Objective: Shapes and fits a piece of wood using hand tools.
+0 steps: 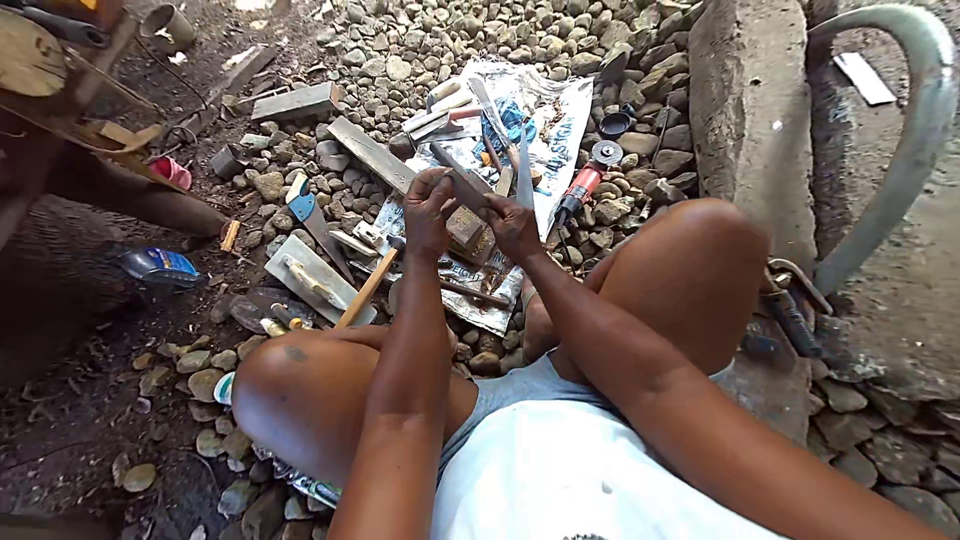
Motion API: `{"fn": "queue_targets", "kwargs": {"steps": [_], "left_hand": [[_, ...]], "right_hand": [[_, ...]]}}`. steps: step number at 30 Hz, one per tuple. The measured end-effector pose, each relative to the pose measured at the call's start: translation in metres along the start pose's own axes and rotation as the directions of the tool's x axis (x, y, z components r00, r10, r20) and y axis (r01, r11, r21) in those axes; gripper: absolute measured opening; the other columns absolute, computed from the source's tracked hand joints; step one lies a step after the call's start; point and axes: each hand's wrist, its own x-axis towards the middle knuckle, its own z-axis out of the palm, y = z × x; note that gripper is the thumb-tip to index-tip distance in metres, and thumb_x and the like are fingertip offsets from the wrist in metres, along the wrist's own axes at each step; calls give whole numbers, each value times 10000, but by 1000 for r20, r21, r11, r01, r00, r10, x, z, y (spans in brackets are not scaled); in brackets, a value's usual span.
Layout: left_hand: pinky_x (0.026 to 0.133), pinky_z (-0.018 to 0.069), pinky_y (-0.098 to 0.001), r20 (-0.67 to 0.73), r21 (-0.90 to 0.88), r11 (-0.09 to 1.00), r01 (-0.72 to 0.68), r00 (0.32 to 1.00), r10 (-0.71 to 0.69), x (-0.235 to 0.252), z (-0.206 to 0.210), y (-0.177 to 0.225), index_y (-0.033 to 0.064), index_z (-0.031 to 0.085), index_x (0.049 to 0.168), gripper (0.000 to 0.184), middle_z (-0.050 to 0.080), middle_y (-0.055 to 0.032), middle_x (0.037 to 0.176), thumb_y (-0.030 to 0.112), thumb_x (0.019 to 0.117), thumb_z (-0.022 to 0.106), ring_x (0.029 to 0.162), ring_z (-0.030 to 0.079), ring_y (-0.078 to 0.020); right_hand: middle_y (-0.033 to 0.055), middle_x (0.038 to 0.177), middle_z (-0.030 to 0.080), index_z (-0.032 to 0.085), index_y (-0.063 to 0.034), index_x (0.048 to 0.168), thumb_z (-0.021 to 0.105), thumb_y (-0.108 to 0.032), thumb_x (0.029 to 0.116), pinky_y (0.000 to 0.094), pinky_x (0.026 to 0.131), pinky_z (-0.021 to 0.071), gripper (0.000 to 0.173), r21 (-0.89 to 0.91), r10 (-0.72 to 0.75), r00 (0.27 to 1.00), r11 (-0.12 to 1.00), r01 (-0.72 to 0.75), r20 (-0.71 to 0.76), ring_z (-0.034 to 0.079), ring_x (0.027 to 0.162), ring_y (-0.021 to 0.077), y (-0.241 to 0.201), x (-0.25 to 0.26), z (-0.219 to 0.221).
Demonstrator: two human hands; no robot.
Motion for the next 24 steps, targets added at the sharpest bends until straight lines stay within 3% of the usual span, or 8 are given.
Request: {"fn": "queue_targets", "kwargs": {"steps": [3,7,11,13,15,16,19,24], "left_hand": [[758,631,-448,-175,4,1000,1,985,-1,-4,-6,7,75,607,1214,181,690,-106,1021,122,1039,597,895,711,-244],[792,617,-466,-245,71,993,90,967,-70,-1,-24,21,118,546,1434,355,675,-154,1146,141,1080,512,952,705,-280],[816,607,-470,-272,296,927,228,951,-147,15,-43,27,77,610,1383,337,672,-175,1192,151,1080,482,989,696,-278],[798,625,-444,-254,441,850,289,948,-191,28,-45,28,54,662,1285,291,710,-156,1101,219,1071,552,929,722,-251],[777,641,-436,-194,564,756,332,943,-269,43,-49,36,27,679,1218,275,724,-147,1041,229,1059,583,868,737,-240],[759,650,-427,-153,599,727,336,939,-308,51,-51,44,16,676,1194,262,727,-144,1024,222,1056,588,844,744,-238],[731,656,-404,-14,722,620,306,903,-429,80,-55,78,16,672,1165,247,735,-128,1008,223,1046,609,819,750,-226],[713,652,-374,51,936,279,215,702,-710,115,-64,138,15,675,1106,299,756,-118,924,276,1083,532,749,758,-207]], "right_hand": [[115,1211,741,707,-86,1306,608,-237,1035,464,1029,542,325,51,46,984,997,-55,170,710,1119,220,-16,-2,7],[115,1319,695,641,-106,1406,564,-246,1062,467,1080,503,379,123,84,932,983,-135,352,665,1210,222,-35,-3,19],[116,1375,665,616,-109,1436,512,-267,1084,483,1112,474,399,152,115,900,969,-194,420,631,1270,224,-41,1,27],[126,1273,698,632,-89,1391,486,-282,1098,468,994,550,380,186,192,892,940,-287,409,689,1118,217,-43,5,27],[150,1079,701,617,-43,1343,456,-267,1110,432,714,620,361,323,283,871,846,-423,401,708,802,226,-45,8,30],[153,1040,698,583,-35,1355,436,-259,1120,421,654,636,357,397,311,845,776,-490,436,715,738,237,-47,11,30],[145,969,732,517,-72,1402,400,-266,1135,322,474,568,350,500,291,784,638,-586,549,670,575,204,-56,22,30],[122,909,716,553,-73,1470,468,-225,1110,272,455,505,400,504,188,799,689,-522,571,591,535,143,-56,37,39]]}}
